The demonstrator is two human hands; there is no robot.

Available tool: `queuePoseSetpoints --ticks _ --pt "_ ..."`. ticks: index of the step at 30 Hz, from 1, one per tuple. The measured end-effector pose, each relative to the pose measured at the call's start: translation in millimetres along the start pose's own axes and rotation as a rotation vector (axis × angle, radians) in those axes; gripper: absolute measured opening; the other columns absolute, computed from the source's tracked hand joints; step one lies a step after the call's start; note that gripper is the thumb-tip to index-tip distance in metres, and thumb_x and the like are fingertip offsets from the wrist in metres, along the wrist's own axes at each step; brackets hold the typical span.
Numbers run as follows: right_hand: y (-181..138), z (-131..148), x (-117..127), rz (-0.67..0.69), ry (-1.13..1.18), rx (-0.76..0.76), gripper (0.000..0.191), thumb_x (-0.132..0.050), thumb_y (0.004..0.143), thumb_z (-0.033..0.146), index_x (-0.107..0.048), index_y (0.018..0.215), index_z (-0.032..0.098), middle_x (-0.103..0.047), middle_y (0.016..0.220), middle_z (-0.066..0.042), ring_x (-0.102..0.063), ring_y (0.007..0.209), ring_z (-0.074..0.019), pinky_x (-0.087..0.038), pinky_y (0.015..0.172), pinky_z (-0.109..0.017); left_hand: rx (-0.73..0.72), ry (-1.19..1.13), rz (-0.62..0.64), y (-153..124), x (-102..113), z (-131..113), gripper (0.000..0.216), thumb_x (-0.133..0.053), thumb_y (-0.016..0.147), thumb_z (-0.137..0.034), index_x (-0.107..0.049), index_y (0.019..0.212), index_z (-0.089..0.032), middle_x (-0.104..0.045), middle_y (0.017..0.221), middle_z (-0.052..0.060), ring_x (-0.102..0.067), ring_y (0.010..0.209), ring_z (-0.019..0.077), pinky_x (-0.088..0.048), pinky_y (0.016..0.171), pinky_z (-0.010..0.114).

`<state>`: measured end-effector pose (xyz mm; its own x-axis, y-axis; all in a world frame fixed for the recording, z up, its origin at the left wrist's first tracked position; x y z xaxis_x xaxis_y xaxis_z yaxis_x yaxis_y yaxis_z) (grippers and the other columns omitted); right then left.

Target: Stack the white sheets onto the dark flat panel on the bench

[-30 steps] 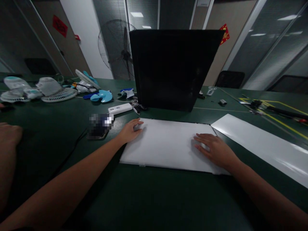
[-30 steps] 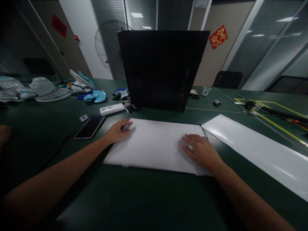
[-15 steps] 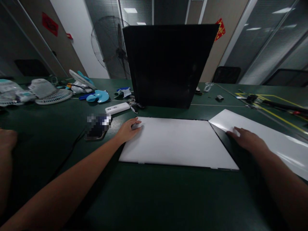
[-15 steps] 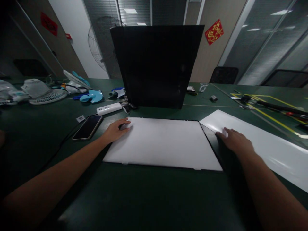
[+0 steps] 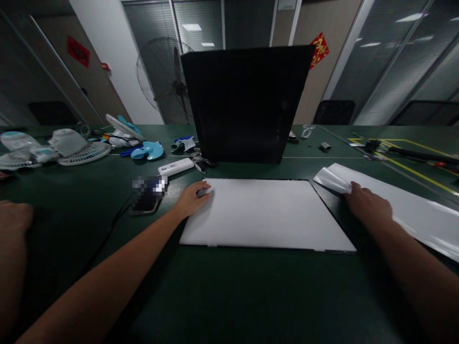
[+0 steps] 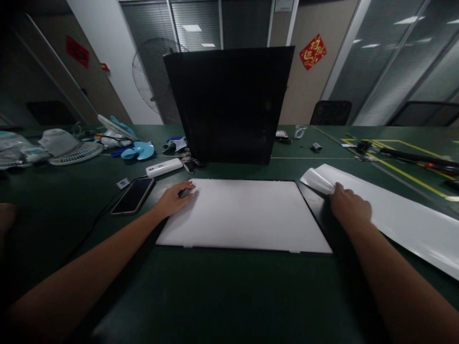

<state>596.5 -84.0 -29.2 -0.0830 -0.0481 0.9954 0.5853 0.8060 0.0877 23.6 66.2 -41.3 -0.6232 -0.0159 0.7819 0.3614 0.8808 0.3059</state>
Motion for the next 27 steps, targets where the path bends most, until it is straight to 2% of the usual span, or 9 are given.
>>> queuePoseSetpoints --ticks 4,9,14,16,18,20,22,24,27 --pt "-10.0 3.9 10.8 -0.065 0.023 0.007 0.064 -0.017 0.103 0.031 -0.035 0.161 0.01 -0.058 0.138 -0.032 -0.066 0.116 -0.0426 -0.051 0.088 -0.055 -0.021 0.006 -0.004 0.7 -1.2 1.3 0.041 -0.064 0.087 -0.047 -0.076 0.12 -0.024 -0.068 0.145 0.008 -0.062 0.137 0.0284 -0.041 0.124 0.046" --pt "-20.5 7.5 28.9 -0.096 0.044 0.008 0.067 -0.031 0.102 0.051 -0.049 0.157 0.016 -0.062 0.138 -0.027 -0.065 0.116 -0.0414 -0.049 0.085 -0.049 -0.035 0.006 -0.006 0.3 -0.7 0.6 0.04 -0.065 0.086 -0.046 -0.076 0.119 -0.025 -0.068 0.145 0.008 -0.063 0.136 0.0288 -0.042 0.124 0.047" --pt "-32.0 23.7 40.4 -0.159 0.046 0.05 0.063 -0.022 0.106 0.046 -0.064 0.148 0.025 -0.072 0.12 -0.025 -0.069 0.103 -0.0369 -0.048 0.082 -0.047 -0.032 0.002 -0.005 -0.3 -0.4 -0.2 0.038 -0.065 0.086 -0.043 -0.076 0.118 -0.025 -0.068 0.144 0.008 -0.063 0.136 0.0278 -0.041 0.125 0.047" --pt "-31.2 24.0 37.5 -0.216 0.055 0.119 0.066 -0.022 0.106 0.05 -0.066 0.146 0.021 -0.07 0.127 -0.025 -0.067 0.111 -0.0383 -0.048 0.088 -0.049 -0.035 0.001 -0.005 -0.4 -0.7 -0.2 0.038 -0.065 0.086 -0.042 -0.076 0.118 -0.024 -0.069 0.144 0.008 -0.063 0.136 0.0277 -0.041 0.125 0.047" --pt "-23.5 11.8 27.9 -0.284 0.058 0.126 0.072 -0.025 0.104 0.058 -0.063 0.148 0.015 -0.063 0.141 -0.027 -0.058 0.129 -0.041 -0.045 0.101 -0.054 -0.035 0.001 -0.009 -0.5 -1.0 0.1 0.038 -0.065 0.086 -0.043 -0.076 0.117 -0.024 -0.069 0.143 0.008 -0.063 0.136 0.028 -0.041 0.125 0.046" --pt "-10.1 -13.7 12.8 -0.313 0.073 -0.017 0.083 -0.028 0.101 0.068 -0.056 0.153 0.01 -0.048 0.155 -0.032 -0.04 0.147 -0.0449 -0.036 0.109 -0.063 -0.037 0.002 -0.011 -0.5 -1.5 0.6 0.039 -0.065 0.086 -0.043 -0.076 0.118 -0.024 -0.069 0.143 0.007 -0.063 0.136 0.0282 -0.041 0.124 0.045" --pt "4.6 -44.9 -4.2 -0.257 0.14 -0.273 0.095 -0.031 0.095 0.078 -0.052 0.155 0.007 -0.035 0.161 -0.039 -0.026 0.154 -0.0501 -0.029 0.106 -0.075 -0.043 0.001 -0.009 -0.5 -1.9 1.2 0.039 -0.064 0.086 -0.043 -0.076 0.118 -0.024 -0.069 0.144 0.008 -0.063 0.136 0.0285 -0.041 0.124 0.045" --pt "16.4 -69.1 -17.5 -0.116 0.227 -0.44 0.103 -0.037 0.088 0.085 -0.055 0.153 0.008 -0.036 0.157 -0.044 -0.029 0.151 -0.056 -0.027 0.1 -0.081 -0.047 -0.001 -0.005 -0.6 -2.1 1.5 0.039 -0.063 0.087 -0.042 -0.076 0.118 -0.023 -0.069 0.144 0.008 -0.063 0.136 0.0289 -0.041 0.124 0.046" --pt "23.9 -76.9 -22.1 0.022 0.26 -0.383 0.096 -0.038 0.089 0.082 -0.06 0.15 0.011 -0.05 0.146 -0.042 -0.043 0.14 -0.0574 -0.033 0.097 -0.078 -0.042 0.0 0.0 -0.7 -1.7 1.1 0.039 -0.063 0.087 -0.044 -0.076 0.118 -0.025 -0.069 0.144 0.007 -0.063 0.136 0.0293 -0.042 0.124 0.046"
Point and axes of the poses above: each hand's wrist, its own y-axis towards the middle knuckle, its own x-axis out of the back of the hand, z = x × y, the point moved 1 cm from there along y, towards the middle knuckle
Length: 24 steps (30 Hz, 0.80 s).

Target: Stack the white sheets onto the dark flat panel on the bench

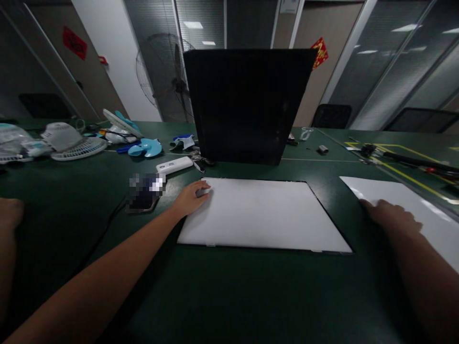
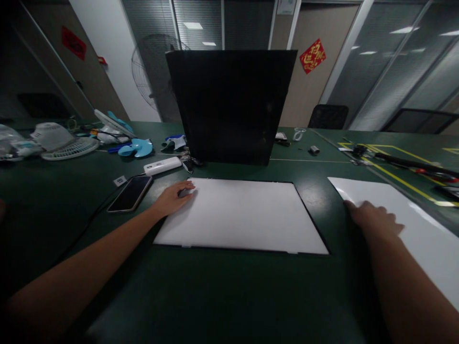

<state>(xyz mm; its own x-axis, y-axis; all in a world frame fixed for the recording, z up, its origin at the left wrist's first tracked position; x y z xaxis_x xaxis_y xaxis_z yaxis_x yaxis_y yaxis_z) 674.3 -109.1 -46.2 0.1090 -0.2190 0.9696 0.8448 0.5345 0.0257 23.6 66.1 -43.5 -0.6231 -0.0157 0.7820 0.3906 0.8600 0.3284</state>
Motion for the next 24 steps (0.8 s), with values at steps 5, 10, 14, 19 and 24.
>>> queuePoseSetpoints --ticks 5,10,14,19,24 --pt "-23.2 27.1 10.6 0.047 -0.08 0.095 0.081 -0.022 0.101 0.058 -0.049 0.155 0.003 -0.056 0.135 -0.042 -0.056 0.13 -0.0517 -0.043 0.094 -0.065 0.005 -0.006 -0.008 0.0 1.2 -1.9 0.039 -0.064 0.085 -0.044 -0.077 0.117 -0.024 -0.069 0.143 0.008 -0.063 0.136 0.03 -0.042 0.124 0.046" --pt "-54.5 48.2 28.9 -0.061 -0.187 0.228 0.065 -0.019 0.103 0.035 -0.052 0.15 0.006 -0.063 0.124 -0.037 -0.065 0.118 -0.0477 -0.048 0.084 -0.057 -0.001 -0.012 -0.01 0.8 0.8 -1.1 0.037 -0.065 0.085 -0.044 -0.077 0.115 -0.025 -0.069 0.143 0.008 -0.063 0.136 0.03 -0.042 0.124 0.049" --pt "-96.9 75.3 48.3 -0.143 -0.257 0.348 0.06 -0.032 0.102 0.043 -0.051 0.152 0.014 -0.068 0.128 -0.028 -0.069 0.112 -0.0438 -0.053 0.083 -0.052 -0.012 -0.005 -0.011 1.1 -0.1 0.8 0.037 -0.064 0.085 -0.043 -0.077 0.115 -0.025 -0.07 0.142 0.008 -0.064 0.135 0.0288 -0.042 0.124 0.048" --pt "-170.7 121.8 53.3 -0.224 -0.259 0.775 0.064 -0.037 0.103 0.047 -0.044 0.161 0.021 -0.063 0.146 -0.019 -0.074 0.1 -0.0376 -0.059 0.077 -0.051 -0.039 -0.011 -0.02 -0.4 0.2 -0.8 0.037 -0.063 0.087 -0.042 -0.075 0.117 -0.024 -0.07 0.142 0.01 -0.064 0.135 0.0288 -0.042 0.124 0.047" --pt "-231.0 145.7 27.6 -0.033 -0.144 1.357 0.065 -0.058 0.094 0.037 -0.052 0.158 0.026 -0.07 0.139 -0.012 -0.075 0.108 -0.0311 -0.063 0.09 -0.049 -0.047 0.033 -0.009 -1.9 1.8 -6.3 0.038 -0.061 0.088 -0.04 -0.074 0.12 -0.023 -0.069 0.144 0.009 -0.063 0.135 0.029 -0.043 0.124 0.046"
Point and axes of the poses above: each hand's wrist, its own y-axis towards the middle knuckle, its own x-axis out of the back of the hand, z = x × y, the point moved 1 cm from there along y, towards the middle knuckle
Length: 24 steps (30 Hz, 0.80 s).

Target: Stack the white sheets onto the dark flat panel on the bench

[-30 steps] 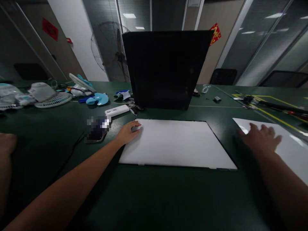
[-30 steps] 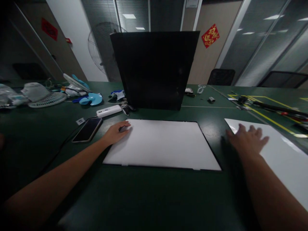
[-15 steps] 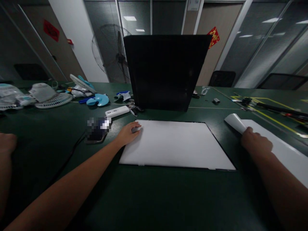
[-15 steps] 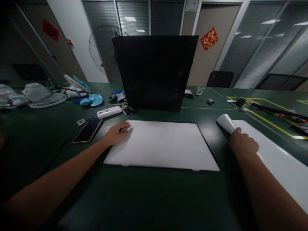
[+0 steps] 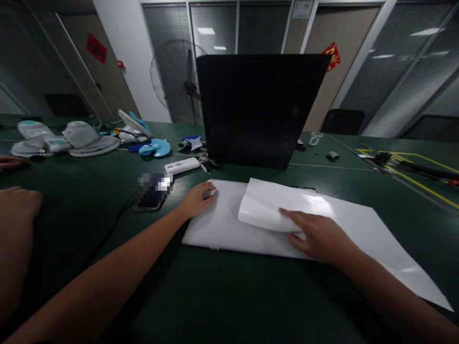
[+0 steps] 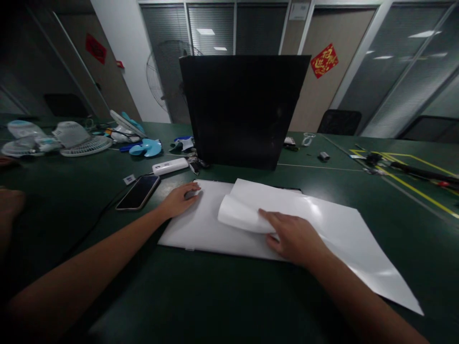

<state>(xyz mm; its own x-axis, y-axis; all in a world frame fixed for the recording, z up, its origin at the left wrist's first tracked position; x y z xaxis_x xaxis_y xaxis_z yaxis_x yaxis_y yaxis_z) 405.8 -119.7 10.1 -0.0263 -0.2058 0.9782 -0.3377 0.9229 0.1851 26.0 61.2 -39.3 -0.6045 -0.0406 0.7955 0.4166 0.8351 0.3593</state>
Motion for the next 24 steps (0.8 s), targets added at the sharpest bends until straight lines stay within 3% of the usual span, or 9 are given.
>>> queuePoseSetpoints --ticks 3,6,9,12,19,24 --pt "-0.2 19.5 -8.7 -0.025 0.036 0.179 0.065 -0.063 0.092 0.04 -0.057 0.154 0.02 -0.067 0.144 -0.016 -0.071 0.121 -0.0332 -0.061 0.097 -0.053 -0.007 0.019 0.008 -0.1 -0.1 -2.0 0.038 -0.059 0.09 -0.039 -0.074 0.121 -0.024 -0.068 0.145 0.009 -0.063 0.136 0.0292 -0.043 0.124 0.046" --pt "-1.3 26.1 -11.7 -0.052 0.004 0.29 0.055 -0.064 0.094 0.04 -0.067 0.143 0.017 -0.068 0.14 -0.017 -0.072 0.119 -0.0329 -0.064 0.091 -0.051 -0.009 0.022 0.01 -0.1 -1.6 -1.3 0.038 -0.059 0.09 -0.039 -0.074 0.121 -0.024 -0.068 0.145 0.01 -0.063 0.136 0.0292 -0.042 0.125 0.046" --pt "-3.1 28.2 -11.7 -0.115 -0.036 0.416 0.039 -0.06 0.097 0.024 -0.074 0.132 0.014 -0.074 0.13 -0.017 -0.076 0.11 -0.0304 -0.067 0.083 -0.045 -0.024 0.011 0.003 -0.2 -3.2 0.5 0.038 -0.058 0.09 -0.038 -0.075 0.121 -0.023 -0.068 0.144 0.01 -0.062 0.136 0.0291 -0.043 0.124 0.045" --pt "-6.2 32.7 -8.8 -0.183 -0.086 0.526 0.041 -0.056 0.095 0.01 -0.073 0.131 0.011 -0.074 0.127 -0.018 -0.078 0.106 -0.0294 -0.068 0.076 -0.041 -0.025 0.012 0.006 0.1 -3.5 1.4 0.038 -0.057 0.09 -0.037 -0.075 0.12 -0.023 -0.068 0.144 0.01 -0.062 0.137 0.0291 -0.043 0.124 0.046" --pt "-9.5 50.2 6.2 -0.302 -0.088 0.559 0.041 -0.045 0.097 0.005 -0.076 0.125 0.009 -0.076 0.12 -0.018 -0.079 0.098 -0.0277 -0.069 0.069 -0.04 -0.021 0.033 0.028 1.0 -0.7 -2.5 0.037 -0.056 0.092 -0.037 -0.076 0.12 -0.023 -0.069 0.142 0.009 -0.063 0.136 0.0281 -0.042 0.125 0.044" --pt "-8.0 55.7 2.2 -0.346 -0.023 0.601 0.037 -0.051 0.1 0.01 -0.075 0.127 0.013 -0.077 0.121 -0.014 -0.078 0.104 -0.0252 -0.068 0.074 -0.037 -0.006 0.006 0.032 0.1 -0.5 -4.6 0.05 -0.047 0.1 -0.054 -0.074 0.125 -0.021 -0.068 0.143 0.012 -0.06 0.139 0.0301 -0.041 0.125 0.047"
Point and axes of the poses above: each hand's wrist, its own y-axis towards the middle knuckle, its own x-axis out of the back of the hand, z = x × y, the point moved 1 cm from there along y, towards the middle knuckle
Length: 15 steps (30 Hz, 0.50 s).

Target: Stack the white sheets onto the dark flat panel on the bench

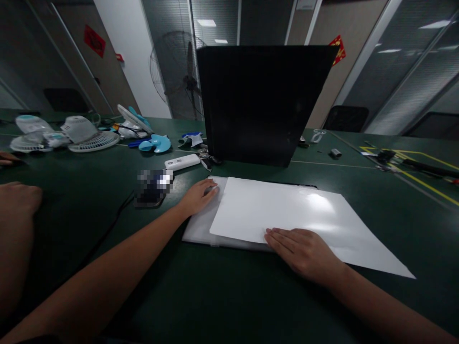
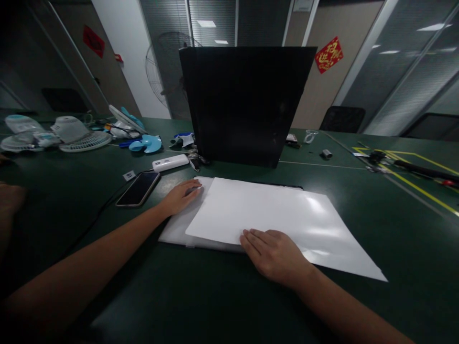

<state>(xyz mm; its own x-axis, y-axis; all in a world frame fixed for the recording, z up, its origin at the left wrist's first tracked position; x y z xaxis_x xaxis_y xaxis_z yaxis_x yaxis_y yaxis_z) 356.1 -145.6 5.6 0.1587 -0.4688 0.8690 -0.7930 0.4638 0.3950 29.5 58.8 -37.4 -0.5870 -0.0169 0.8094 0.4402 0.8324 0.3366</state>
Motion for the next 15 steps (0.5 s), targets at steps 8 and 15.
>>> queuePoseSetpoints --ticks 8,15 --pt "6.7 8.6 -8.8 -0.064 0.138 -0.006 0.033 -0.053 0.105 0.023 -0.072 0.13 0.015 -0.073 0.135 -0.011 -0.071 0.122 -0.0228 -0.067 0.087 -0.034 0.009 0.08 0.073 -1.3 0.2 0.6 0.064 -0.069 0.088 -0.061 -0.069 0.137 -0.02 -0.056 0.157 0.014 -0.05 0.148 0.0335 -0.035 0.128 0.05" --pt "-45.8 -75.1 -12.2 0.176 -0.103 -0.77 0.044 -0.046 0.105 0.042 -0.076 0.129 0.02 -0.076 0.126 -0.016 -0.075 0.11 -0.0367 -0.063 0.088 -0.06 0.002 0.075 0.096 0.2 1.0 5.6 0.055 -0.063 0.089 -0.031 -0.066 0.144 -0.023 -0.049 0.164 0.009 -0.048 0.151 0.0302 -0.035 0.128 0.049"
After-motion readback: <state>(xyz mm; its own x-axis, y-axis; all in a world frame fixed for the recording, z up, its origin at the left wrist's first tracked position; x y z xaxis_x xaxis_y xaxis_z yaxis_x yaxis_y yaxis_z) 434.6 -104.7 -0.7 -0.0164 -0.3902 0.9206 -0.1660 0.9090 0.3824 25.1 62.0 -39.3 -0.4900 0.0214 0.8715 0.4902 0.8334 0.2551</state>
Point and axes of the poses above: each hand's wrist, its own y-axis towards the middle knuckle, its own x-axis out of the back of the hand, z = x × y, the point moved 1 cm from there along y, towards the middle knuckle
